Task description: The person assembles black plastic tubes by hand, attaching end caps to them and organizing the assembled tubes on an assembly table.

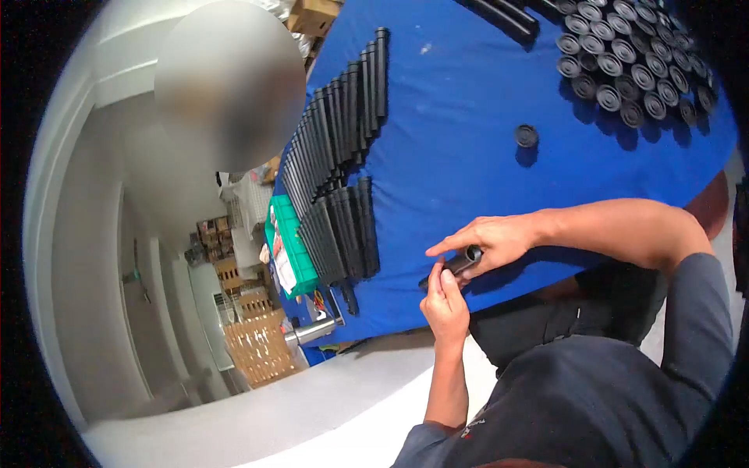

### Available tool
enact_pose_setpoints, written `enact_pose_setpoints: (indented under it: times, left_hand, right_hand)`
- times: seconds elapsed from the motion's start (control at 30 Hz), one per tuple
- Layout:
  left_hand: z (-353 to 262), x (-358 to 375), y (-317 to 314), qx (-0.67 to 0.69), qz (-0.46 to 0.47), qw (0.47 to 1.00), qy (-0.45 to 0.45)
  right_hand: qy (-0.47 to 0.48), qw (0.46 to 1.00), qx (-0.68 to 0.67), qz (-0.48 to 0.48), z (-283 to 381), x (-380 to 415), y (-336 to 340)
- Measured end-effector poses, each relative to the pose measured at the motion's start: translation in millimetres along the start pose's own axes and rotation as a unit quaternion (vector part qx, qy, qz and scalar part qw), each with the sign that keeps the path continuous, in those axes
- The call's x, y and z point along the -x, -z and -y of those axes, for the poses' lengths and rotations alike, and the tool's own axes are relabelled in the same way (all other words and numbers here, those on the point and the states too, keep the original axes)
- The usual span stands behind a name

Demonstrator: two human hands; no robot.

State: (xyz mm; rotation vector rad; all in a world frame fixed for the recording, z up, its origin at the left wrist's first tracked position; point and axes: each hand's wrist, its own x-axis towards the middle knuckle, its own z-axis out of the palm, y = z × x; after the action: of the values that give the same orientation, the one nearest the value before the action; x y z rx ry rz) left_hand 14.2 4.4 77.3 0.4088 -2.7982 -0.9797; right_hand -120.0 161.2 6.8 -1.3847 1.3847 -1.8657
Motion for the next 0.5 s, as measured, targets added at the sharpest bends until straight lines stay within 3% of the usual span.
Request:
enact_pose_setpoints:
  times: [0.07, 0.1, 0.2, 0.3, 0.4, 0.5]
  left_hand:
    - [-7, 0, 5, -0.009, 0.033, 0.999, 0.015]
    - [-10, 1, 3, -0.001, -0.020, 1.000, -0.010]
    - [-5, -12, 16, -0.106, -0.041, 0.983, -0.146]
    - [4, -29, 4, -0.128, -0.041, 0.961, -0.241]
    - [23, -31, -6, 0.028, -0.005, 0.996, -0.084]
    - [14, -34, 9, 0.069, 0.107, 0.992, -0.018]
  right_hand:
    - [0.004, 1.000, 0.003, -0.028, 1, 0, -2]
    - [-0.009, 1.000, 0.013, -0.022, 4, 1, 1]
    - [-0.002, 0.998, 0.029, -0.052, 7, 2, 5]
    - [-0.013, 0.998, 0.021, -0.058, 6, 1, 8]
    - [-0.035, 0.998, -0.008, -0.052, 11, 0, 10]
    - [-0.040, 0.998, -0.027, -0.042, 21, 2, 17]
